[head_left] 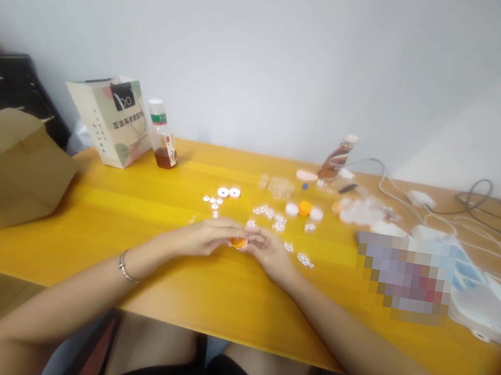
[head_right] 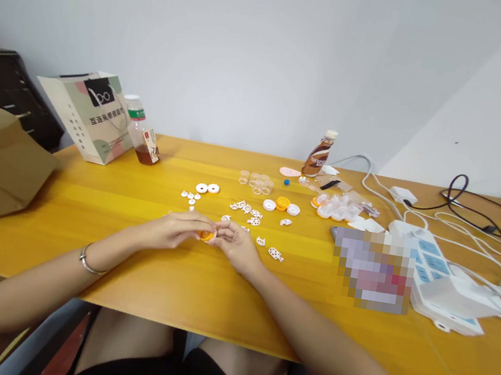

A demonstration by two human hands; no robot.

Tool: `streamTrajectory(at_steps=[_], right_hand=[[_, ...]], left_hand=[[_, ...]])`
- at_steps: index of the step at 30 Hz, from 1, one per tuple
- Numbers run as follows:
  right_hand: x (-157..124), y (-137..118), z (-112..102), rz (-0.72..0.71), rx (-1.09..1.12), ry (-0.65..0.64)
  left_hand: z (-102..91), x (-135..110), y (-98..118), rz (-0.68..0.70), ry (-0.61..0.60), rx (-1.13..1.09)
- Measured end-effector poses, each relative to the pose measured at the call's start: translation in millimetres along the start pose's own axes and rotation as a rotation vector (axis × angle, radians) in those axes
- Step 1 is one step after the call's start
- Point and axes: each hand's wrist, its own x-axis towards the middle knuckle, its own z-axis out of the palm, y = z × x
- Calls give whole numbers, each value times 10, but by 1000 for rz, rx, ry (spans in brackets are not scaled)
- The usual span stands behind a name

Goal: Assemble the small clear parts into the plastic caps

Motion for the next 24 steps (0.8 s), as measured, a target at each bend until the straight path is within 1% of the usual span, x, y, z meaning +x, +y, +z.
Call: streamTrajectory(at_steps=[3,9,17,21,24], right_hand=[[4,-3,-15,3,18,-40],[-1,10,-21,-13,47,-34],[-13,-32,0,-11,43,-42],[-14,-68,-3,2,50,-72],[-2,-69,-10,17,79,-73]], left_hand=[[-1,-3,2,15,0,19],[-4,-8,13,11,2,31],[-30,9,54,-69,-17,30],[-66,34,71,-117,-7,13],[-57,48,91,-141,10,-5]])
